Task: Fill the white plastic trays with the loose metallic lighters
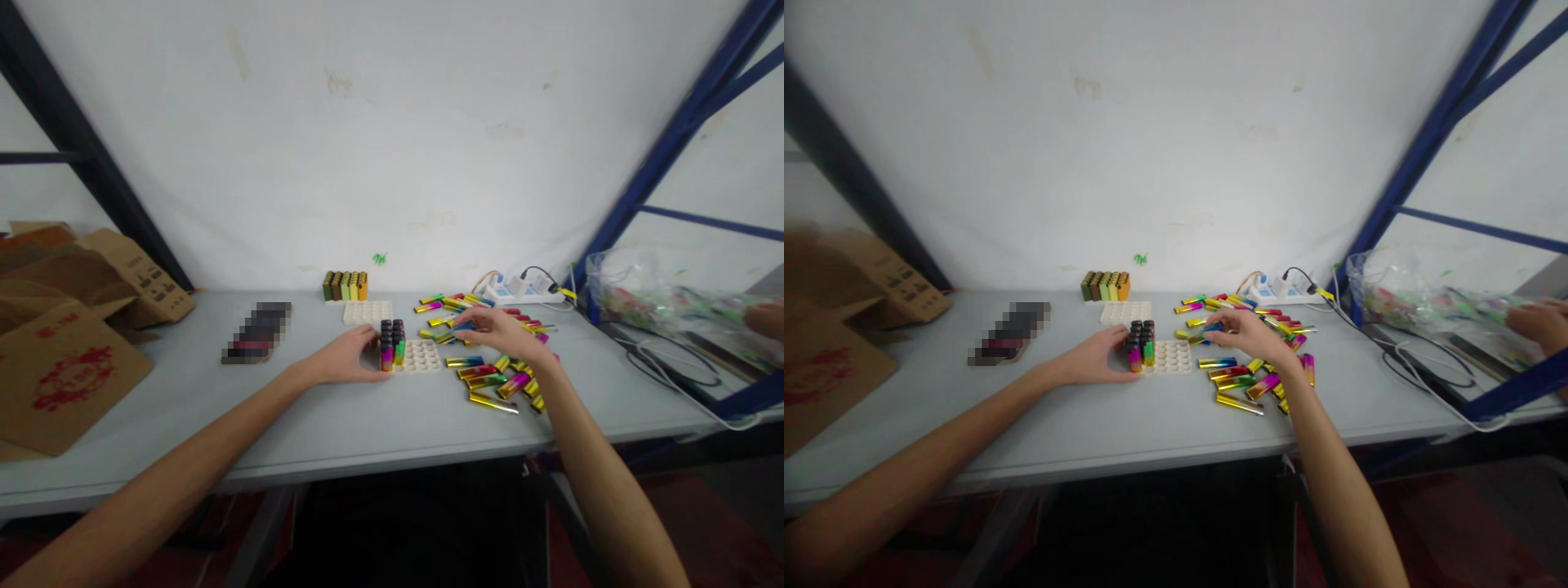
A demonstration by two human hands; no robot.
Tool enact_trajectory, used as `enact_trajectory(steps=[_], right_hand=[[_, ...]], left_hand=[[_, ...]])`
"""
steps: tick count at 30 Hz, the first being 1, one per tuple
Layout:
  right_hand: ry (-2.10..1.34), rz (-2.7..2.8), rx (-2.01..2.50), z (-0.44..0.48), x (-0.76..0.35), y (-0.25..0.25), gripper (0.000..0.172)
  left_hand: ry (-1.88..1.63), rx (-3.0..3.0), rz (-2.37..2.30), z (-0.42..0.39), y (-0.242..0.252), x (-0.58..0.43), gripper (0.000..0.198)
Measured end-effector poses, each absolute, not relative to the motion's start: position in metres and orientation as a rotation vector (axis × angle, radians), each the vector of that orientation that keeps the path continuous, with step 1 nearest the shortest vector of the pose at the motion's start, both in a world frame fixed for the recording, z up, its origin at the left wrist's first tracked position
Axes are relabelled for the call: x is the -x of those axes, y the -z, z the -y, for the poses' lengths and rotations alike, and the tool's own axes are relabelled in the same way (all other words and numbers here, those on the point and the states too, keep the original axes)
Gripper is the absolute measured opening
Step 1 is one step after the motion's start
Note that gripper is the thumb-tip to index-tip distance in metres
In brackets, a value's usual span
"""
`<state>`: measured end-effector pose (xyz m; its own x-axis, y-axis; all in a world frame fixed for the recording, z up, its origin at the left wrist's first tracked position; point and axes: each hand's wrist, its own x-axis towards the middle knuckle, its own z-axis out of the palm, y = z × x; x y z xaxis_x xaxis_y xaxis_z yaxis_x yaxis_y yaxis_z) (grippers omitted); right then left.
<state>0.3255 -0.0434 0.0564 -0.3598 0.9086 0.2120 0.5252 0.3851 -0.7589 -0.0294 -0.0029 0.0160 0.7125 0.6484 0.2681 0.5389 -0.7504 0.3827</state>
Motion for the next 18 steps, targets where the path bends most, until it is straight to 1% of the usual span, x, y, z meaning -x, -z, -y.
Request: enact_trajectory(steps=[5,8,14,18], right_hand=[[-0.942,1.727,1.071,0.047,-0.295,-0.054,0.035],[-0.973,1.641,1.009,0.048,-0.283,-0.051,0.032],[-1.359,1.537,0.824,0.058,-0.264,-0.051,0.036],[-1.307,1.561,0.824,0.06,-0.249,-0.048,0.04]], left_hand=[[-0.561,-2.634,-0.945,0.003,-0.015,0.03,0.058],[-0.567,-2.617,-0.943,0.003,-0.015,0.029,0.057],[-0.571,-2.618,-0.918,0.004,-0.017,0.029,0.056],[-0.583,-2.613,-0.906,0.003,-0.016,0.03,0.058]])
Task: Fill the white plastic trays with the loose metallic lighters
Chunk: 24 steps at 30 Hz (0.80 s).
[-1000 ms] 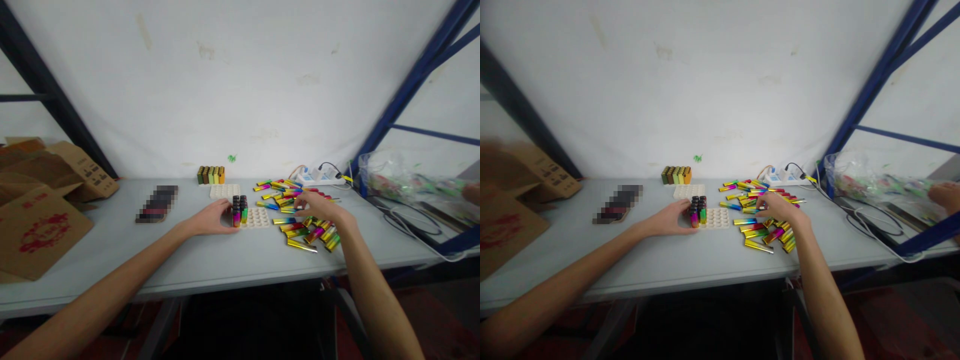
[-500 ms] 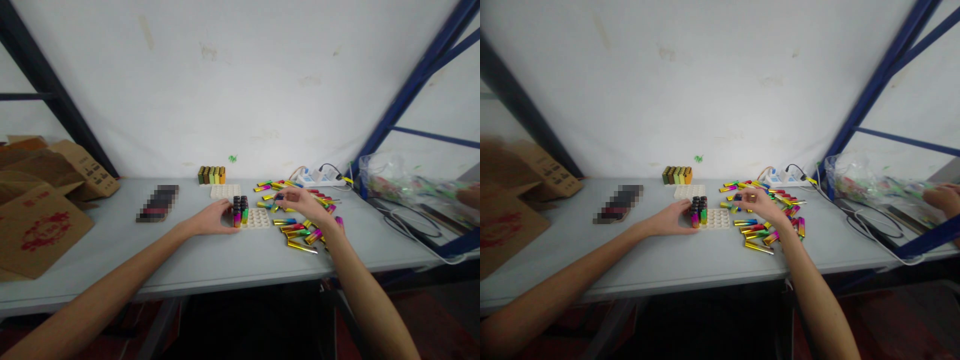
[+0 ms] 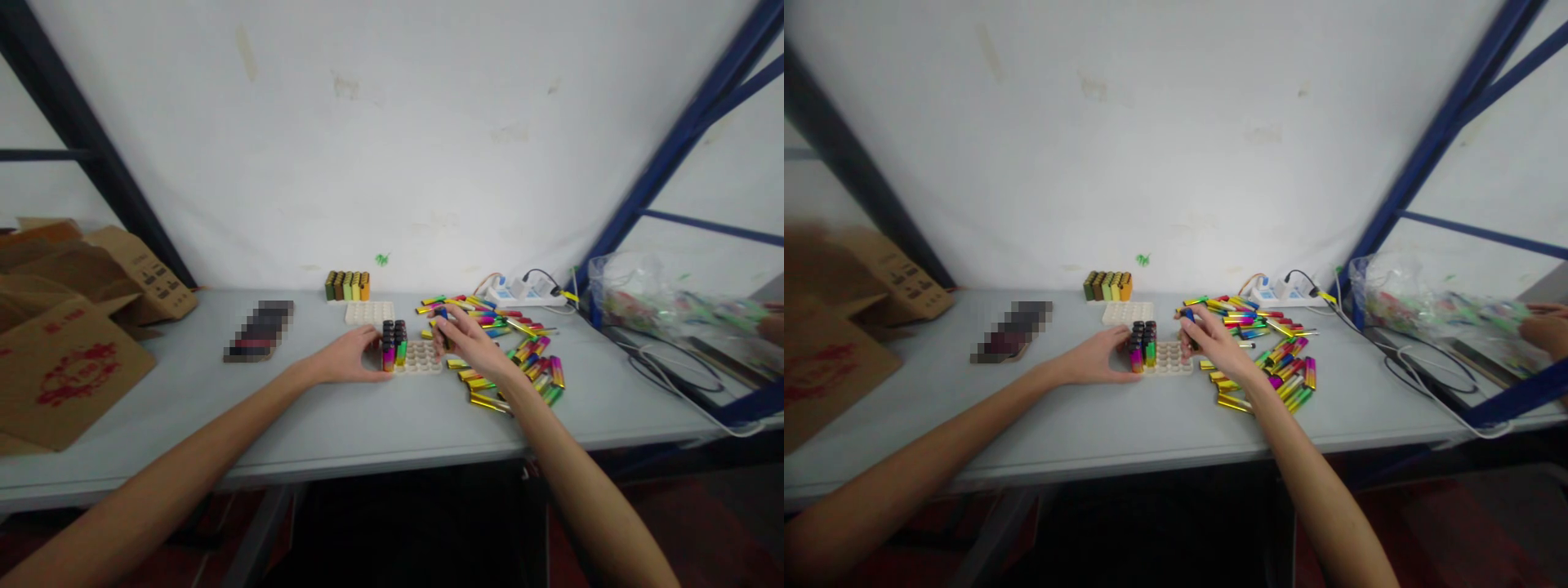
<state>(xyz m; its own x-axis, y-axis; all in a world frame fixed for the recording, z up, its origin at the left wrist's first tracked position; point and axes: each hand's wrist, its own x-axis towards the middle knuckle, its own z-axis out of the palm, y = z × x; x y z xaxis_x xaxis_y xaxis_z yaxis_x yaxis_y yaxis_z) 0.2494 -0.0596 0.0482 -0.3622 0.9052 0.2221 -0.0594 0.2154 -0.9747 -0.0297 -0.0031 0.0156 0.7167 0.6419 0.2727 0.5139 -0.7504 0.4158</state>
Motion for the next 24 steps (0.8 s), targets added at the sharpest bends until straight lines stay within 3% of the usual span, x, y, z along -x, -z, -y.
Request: enact_trajectory(steps=[7,12,17,24], right_hand=[[-0.79,1.709,1.149,0.057,-0.237,-0.041,0.051],[-0.519,1.745,1.291,0.052,-0.237,-0.035,0.041],[-0.476,1.734,1.341,0.052,-0.236,-0.035,0.032],[-0.492,1.752,1.342,0.052,-0.235,-0.034,0.034]], left_hand=[[-0.587,-2.603,-0.904,0.004,-0.016,0.029,0.06],[-0.575,-2.587,-0.919,0.006,-0.019,0.028,0.057],[-0.536,-2.617,-0.981,0.005,-0.019,0.028,0.057],[-0.534,-2.602,-0.989,0.006,-0.019,0.028,0.057]])
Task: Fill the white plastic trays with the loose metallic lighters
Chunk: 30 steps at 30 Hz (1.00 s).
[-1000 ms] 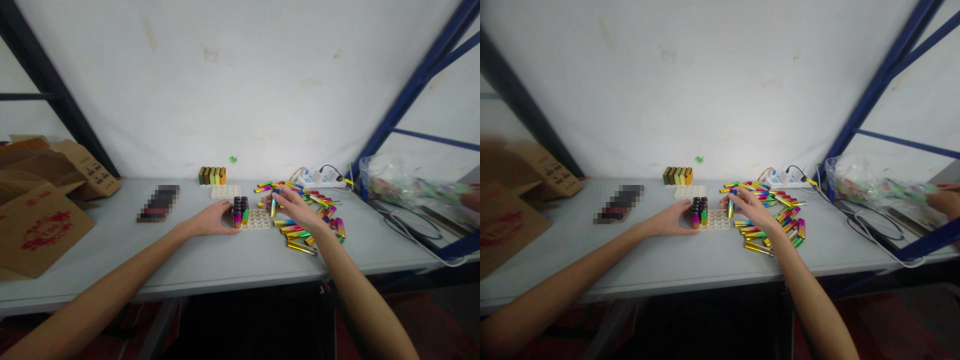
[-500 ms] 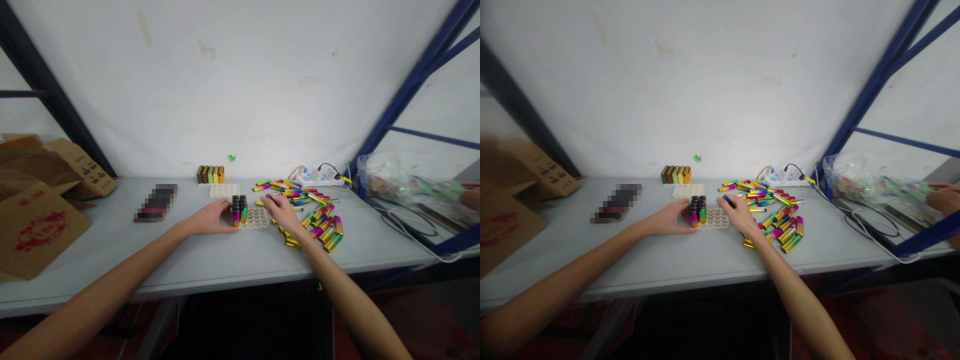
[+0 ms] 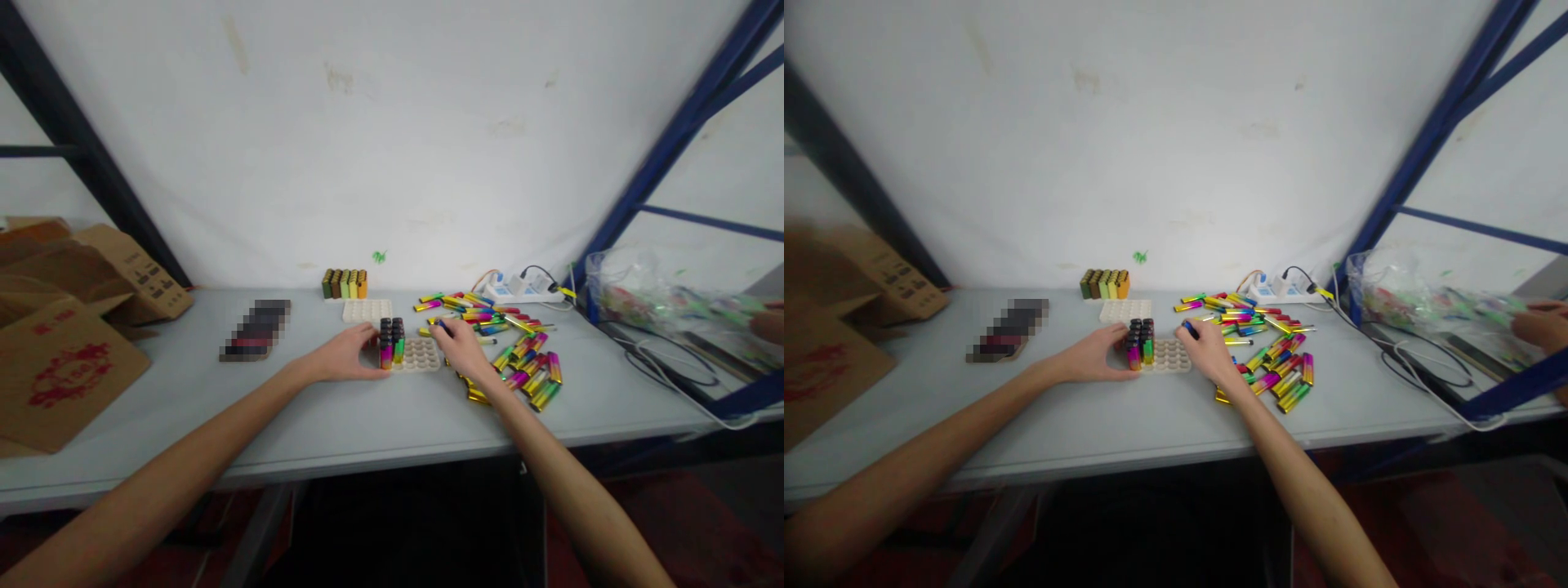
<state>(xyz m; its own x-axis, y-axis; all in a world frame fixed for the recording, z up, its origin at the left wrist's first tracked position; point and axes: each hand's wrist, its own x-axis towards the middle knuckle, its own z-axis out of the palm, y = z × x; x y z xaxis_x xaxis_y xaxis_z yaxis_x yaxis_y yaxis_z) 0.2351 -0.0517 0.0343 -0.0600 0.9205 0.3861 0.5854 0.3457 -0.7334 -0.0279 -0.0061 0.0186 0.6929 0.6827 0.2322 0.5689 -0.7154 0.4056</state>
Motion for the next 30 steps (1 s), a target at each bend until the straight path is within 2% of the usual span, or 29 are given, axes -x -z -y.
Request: enact_trajectory(steps=[6,12,16,22,26,30], right_hand=[[-0.483,1.752,1.335,0.0518,-0.2344,-0.0329,0.046],[-0.409,1.812,1.327,0.054,-0.2346,-0.0338,0.033],[-0.398,1.821,1.344,0.0536,-0.2348,-0.0336,0.032],[-0.391,1.796,1.33,0.054,-0.2339,-0.0329,0.046],[-0.367,1.83,1.263,0.0534,-0.2351,-0.0333,0.036],[-0.186,1.945,1.181,0.0533,-0.24,-0.0373,0.033]], left_hand=[[-0.571,-2.617,-0.925,0.0043,-0.017,0.0291,0.058],[-0.559,-2.598,-0.947,0.0047,-0.0179,0.0288,0.057],[-0.526,-2.607,-0.979,0.0046,-0.0183,0.0286,0.058],[-0.559,-2.608,-0.944,0.0034,-0.0163,0.0293,0.059],[-0.569,-2.587,-0.95,0.0041,-0.0169,0.0289,0.057],[-0.561,-2.599,-0.944,0.0055,-0.0192,0.0283,0.055]])
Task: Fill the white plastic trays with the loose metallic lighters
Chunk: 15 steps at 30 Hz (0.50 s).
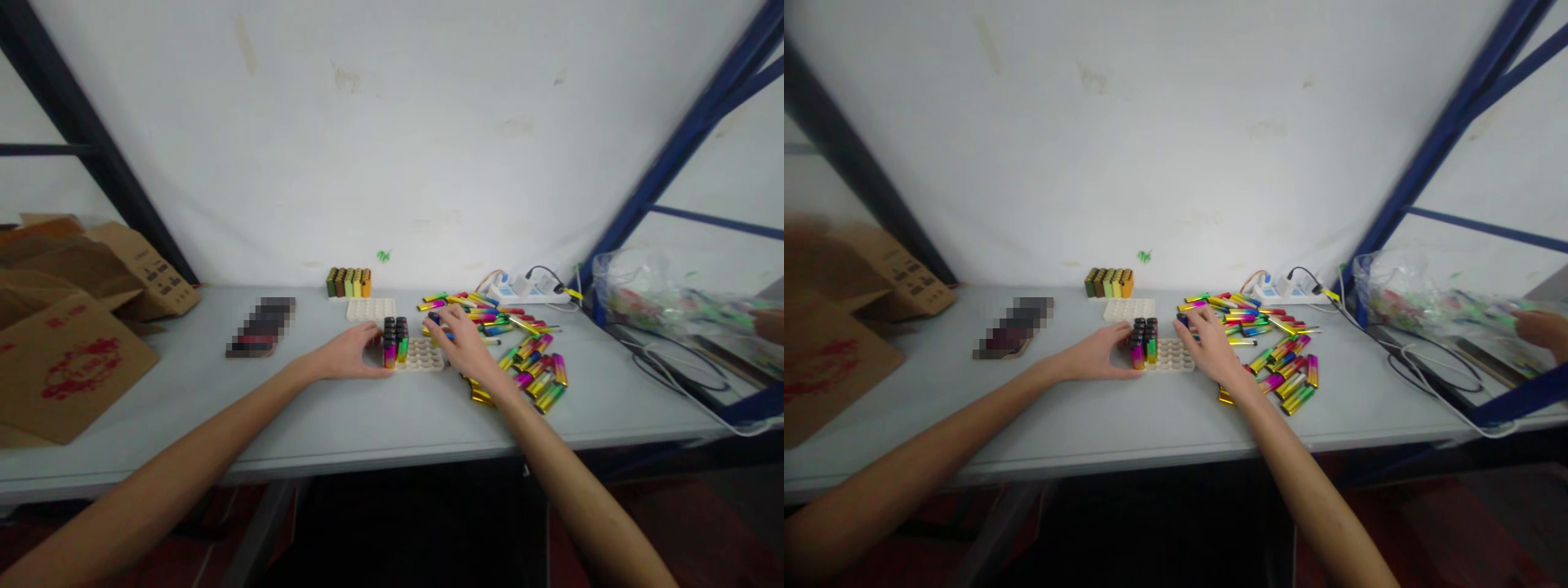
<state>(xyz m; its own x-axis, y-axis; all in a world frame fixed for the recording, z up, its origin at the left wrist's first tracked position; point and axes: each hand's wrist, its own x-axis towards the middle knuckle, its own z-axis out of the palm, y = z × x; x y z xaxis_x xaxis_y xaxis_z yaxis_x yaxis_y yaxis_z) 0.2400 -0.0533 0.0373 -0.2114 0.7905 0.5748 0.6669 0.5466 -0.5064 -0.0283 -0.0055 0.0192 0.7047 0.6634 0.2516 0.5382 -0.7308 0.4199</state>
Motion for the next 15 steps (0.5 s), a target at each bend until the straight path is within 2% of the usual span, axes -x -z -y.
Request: enact_trajectory(steps=[3,7,11,15], right_hand=[[-0.191,2.061,1.241,0.056,-0.243,-0.044,0.039],[-0.404,2.192,1.238,0.061,-0.243,-0.049,0.043],[-0.596,2.252,1.15,0.06,-0.239,-0.045,0.04],[-0.519,2.298,1.134,0.058,-0.236,-0.038,0.036]], left_hand=[[-0.543,-2.615,-0.953,0.006,-0.02,0.028,0.054],[-0.546,-2.608,-0.943,0.006,-0.02,0.029,0.053],[-0.57,-2.592,-0.929,0.007,-0.02,0.028,0.052],[-0.581,-2.604,-0.943,0.007,-0.019,0.028,0.055]])
